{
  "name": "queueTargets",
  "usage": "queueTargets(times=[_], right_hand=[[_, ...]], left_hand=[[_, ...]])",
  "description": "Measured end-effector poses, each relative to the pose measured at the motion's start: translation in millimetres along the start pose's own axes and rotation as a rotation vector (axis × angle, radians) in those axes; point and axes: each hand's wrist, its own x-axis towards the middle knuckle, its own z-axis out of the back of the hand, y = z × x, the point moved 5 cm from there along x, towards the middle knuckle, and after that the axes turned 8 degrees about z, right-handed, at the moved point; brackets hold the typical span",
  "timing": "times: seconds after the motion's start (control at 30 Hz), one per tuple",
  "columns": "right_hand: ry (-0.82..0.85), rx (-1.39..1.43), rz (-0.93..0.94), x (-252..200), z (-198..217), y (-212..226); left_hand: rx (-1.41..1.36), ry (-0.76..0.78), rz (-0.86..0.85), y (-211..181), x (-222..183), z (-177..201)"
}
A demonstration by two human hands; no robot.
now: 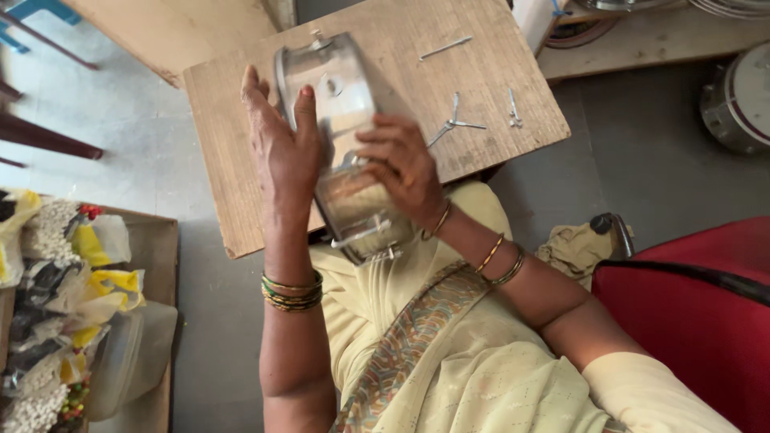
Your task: The person assembles components of a snare drum by hand, inserting metal tension rods and using a small wrench to tighten them onto the drum shell.
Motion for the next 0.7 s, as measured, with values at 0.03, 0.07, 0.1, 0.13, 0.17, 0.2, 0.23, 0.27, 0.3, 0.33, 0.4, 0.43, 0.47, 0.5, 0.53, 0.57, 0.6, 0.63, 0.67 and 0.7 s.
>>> queueTargets(times=[0.03,0.07,0.1,0.13,0.17,0.2,0.23,0.27,0.3,0.33,0.4,0.43,0.47,0.5,0.53,0.57,0.6,0.63,0.67,0.7], right_hand=[[-0.002,-0.001,0.025,-3.5,-1.5,6.0],[-0.003,-0.004,0.036,-10.1,-2.5,14.0],[-0.003,-0.008,0.047,-15.9,-0.4,20.0],[0.018,-0.022,0.066,-19.8,1.9,24.1],[0.04,-0.036,0.085,-23.6,3.8,27.7],[0.067,-0.048,0.107,-27.4,5.0,30.3],[0.058,-0.021,0.102,-32.3,7.2,31.2],[0.053,0.011,0.105,-38.0,9.3,29.8],[0.048,0.042,0.109,-45.6,10.6,27.2],[0.011,0.085,0.043,-54.2,11.7,17.4],[-0.062,0.172,-0.082,-78.0,10.1,-11.3],[-0.122,0.212,-0.298,-94.7,4.7,-37.5],[-0.178,0.252,-0.511,-113.7,-3.6,-66.0],[-0.219,0.315,-0.647,-131.3,-10.2,-94.2],[-0.259,0.378,-0.784,-150.7,-16.6,-120.3],[-0.234,0.488,-1.04,-177.3,-28.6,-141.7],[-0.205,0.593,-1.299,-205.1,-40.3,-155.6],[-0.17,0.694,-1.56,-230.9,-53.3,-162.5],[-0.114,0.856,-1.651,-247.0,-67.6,-161.1],[-0.051,1.022,-1.735,-261.0,-81.0,-153.2]], left_hand=[[0.135,-0.013,-0.069,-4.2,2.3,-1.1],[0.167,0.024,0.023,-0.3,2.0,-1.7],[0.2,0.063,0.115,2.9,0.3,-0.7],[0.237,0.101,0.202,4.7,-1.2,0.3],[0.227,0.129,0.325,7.9,-4.4,2.7],[0.217,0.152,0.45,12.5,-10.0,8.1],[0.21,0.177,0.576,18.4,-18.2,11.8],[0.123,0.153,0.424,12.8,-20.5,12.9],[0.035,0.13,0.273,8.5,-21.9,14.4],[-0.051,0.097,0.122,4.4,-23.4,18.2],[-0.004,0.112,0.231,11.8,-27.1,21.1],[0.02,0.117,0.283,12.1,-29.1,22.2],[0.026,0.128,0.331,10.7,-31.1,22.3],[0.032,0.14,0.379,8.6,-34.3,21.7],[0.037,0.152,0.426,7.0,-37.2,20.9],[0.017,0.136,0.403,2.9,-38.7,20.7],[-0.003,0.124,0.381,-0.1,-40.5,19.8],[-0.023,0.112,0.359,-1.7,-42.3,19.5],[-0.023,0.106,0.351,-1.6,-44.5,19.5],[-0.024,0.1,0.342,-0.5,-46.8,20.0]])
